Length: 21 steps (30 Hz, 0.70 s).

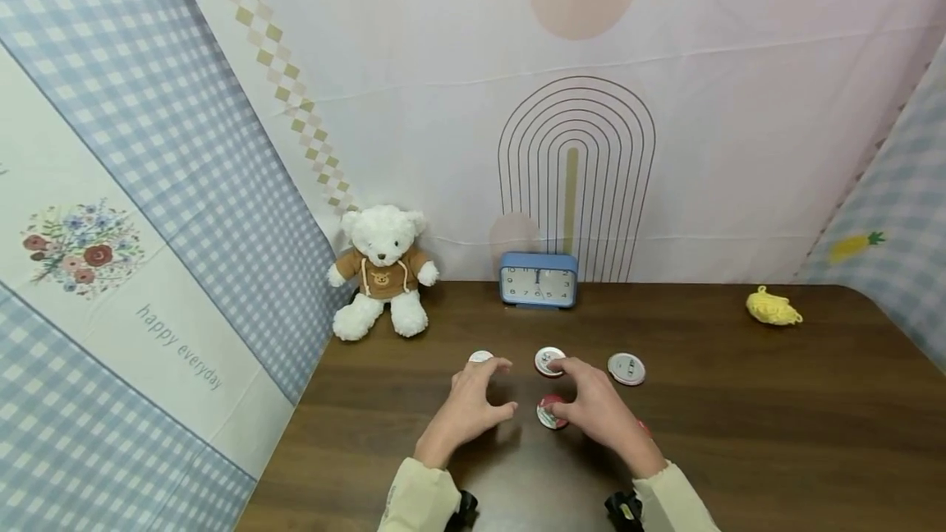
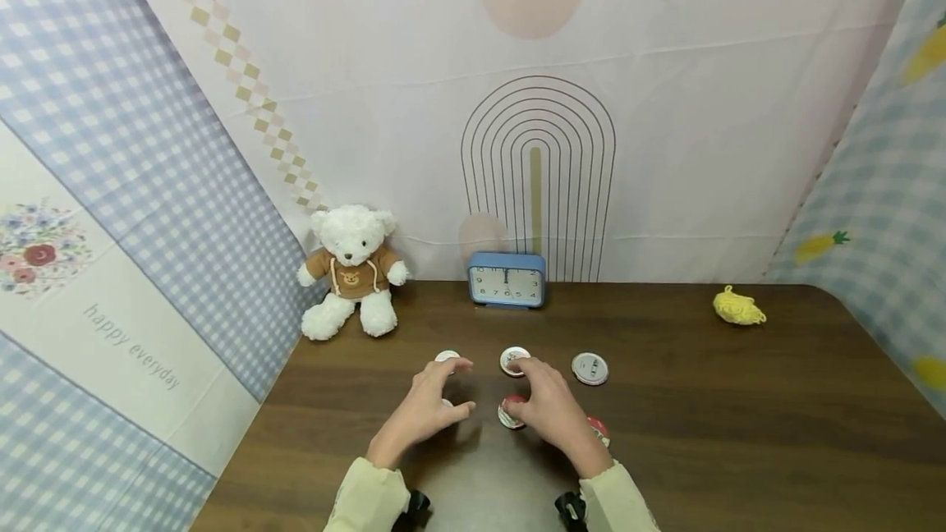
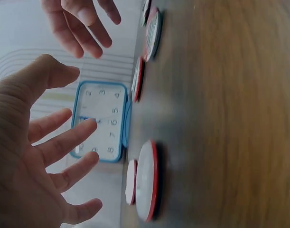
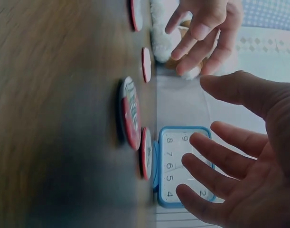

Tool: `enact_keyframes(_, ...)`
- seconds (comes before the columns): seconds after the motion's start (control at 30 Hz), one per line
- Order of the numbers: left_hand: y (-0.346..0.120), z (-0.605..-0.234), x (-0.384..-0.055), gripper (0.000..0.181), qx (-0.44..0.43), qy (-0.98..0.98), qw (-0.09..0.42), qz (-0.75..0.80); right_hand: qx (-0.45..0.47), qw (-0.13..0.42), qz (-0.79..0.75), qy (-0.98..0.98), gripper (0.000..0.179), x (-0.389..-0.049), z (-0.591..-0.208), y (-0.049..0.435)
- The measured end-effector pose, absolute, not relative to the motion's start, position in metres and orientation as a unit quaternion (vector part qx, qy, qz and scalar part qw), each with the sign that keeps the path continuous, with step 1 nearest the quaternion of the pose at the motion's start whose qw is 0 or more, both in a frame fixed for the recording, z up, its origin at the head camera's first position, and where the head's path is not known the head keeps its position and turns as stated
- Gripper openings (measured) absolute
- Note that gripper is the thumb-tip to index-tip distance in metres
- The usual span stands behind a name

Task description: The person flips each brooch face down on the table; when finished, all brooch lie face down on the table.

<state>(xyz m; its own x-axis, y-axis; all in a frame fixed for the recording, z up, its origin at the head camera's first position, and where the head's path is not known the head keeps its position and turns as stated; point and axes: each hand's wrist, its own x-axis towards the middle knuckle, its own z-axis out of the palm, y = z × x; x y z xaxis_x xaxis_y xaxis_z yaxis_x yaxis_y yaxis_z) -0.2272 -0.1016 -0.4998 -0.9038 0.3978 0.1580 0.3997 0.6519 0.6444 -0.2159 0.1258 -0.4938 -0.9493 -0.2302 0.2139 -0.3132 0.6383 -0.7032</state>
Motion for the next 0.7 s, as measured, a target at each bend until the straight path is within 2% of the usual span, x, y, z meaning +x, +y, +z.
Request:
enact_keyframes(0.3, -0.084, -0.503, -0.228, 0.051, -0.226, -0.918, -0.018, -0.324, 0.146, 0.020, 0.369, -0.918, 0.048, -0.215, -0.494, 0.134)
enact_keyframes(0.7, -0.067, -0.509, -0.230, 0.046, -0.237, -0.928, -0.042, -0.284, 0.204, 0.020, 0.337, -0.919, 0.037, -0.216, -0.504, 0.142)
